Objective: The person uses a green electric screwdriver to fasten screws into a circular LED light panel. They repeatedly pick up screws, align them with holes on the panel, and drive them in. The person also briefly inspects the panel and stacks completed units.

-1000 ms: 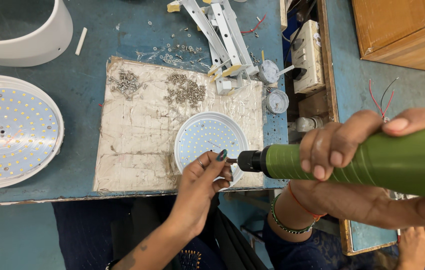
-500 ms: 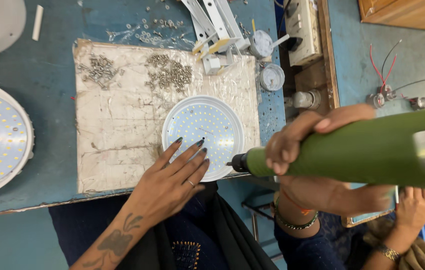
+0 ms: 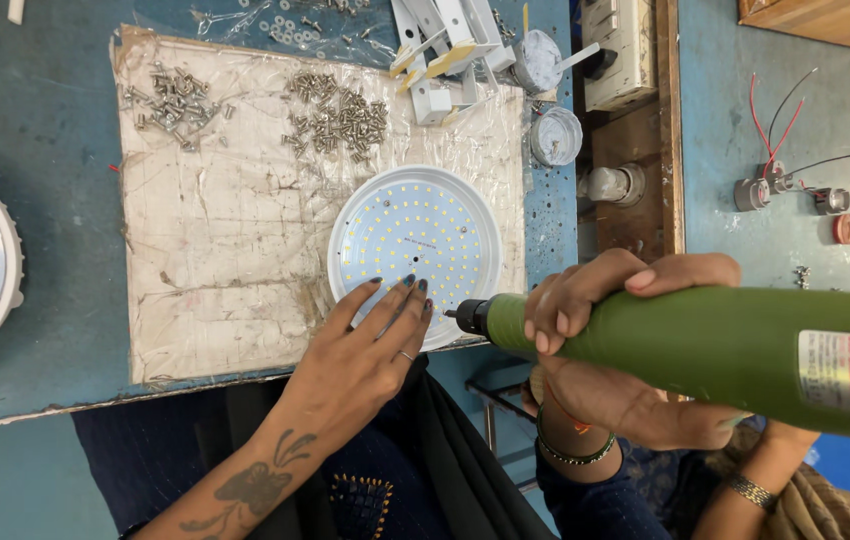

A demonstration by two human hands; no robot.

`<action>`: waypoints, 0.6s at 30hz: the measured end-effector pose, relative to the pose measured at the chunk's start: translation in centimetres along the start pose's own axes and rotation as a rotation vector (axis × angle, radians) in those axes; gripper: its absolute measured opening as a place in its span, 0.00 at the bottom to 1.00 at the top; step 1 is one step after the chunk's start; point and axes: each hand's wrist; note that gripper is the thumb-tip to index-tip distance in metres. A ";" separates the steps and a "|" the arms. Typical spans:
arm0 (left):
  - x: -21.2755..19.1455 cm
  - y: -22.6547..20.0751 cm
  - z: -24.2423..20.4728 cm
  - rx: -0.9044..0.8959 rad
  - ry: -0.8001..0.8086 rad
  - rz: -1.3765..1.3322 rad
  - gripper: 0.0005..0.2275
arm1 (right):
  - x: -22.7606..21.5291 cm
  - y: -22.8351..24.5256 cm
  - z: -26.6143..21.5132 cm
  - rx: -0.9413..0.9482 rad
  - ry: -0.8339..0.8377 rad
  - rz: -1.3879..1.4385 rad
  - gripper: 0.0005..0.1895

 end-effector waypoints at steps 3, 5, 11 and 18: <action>-0.1 -0.2 0.0 -0.015 -0.012 0.002 0.19 | 0.0 -0.7 -0.3 -0.060 -0.009 -0.054 0.44; -0.1 -0.3 0.1 -0.016 -0.007 0.021 0.19 | 0.0 -1.0 -0.5 -0.085 -0.035 -0.082 0.46; 0.0 -0.4 0.0 -0.014 0.008 0.030 0.18 | 0.2 -1.2 -0.6 -0.116 -0.053 -0.119 0.47; 0.5 -0.2 -0.1 0.021 -0.004 0.051 0.19 | 0.5 -1.3 -0.4 -0.053 -0.036 -0.074 0.47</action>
Point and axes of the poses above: each hand's wrist, its own z-axis towards the middle knuckle, its own x-axis out of the palm, y = z × x, and after that the axes turned 9 degrees about -z, right-handed
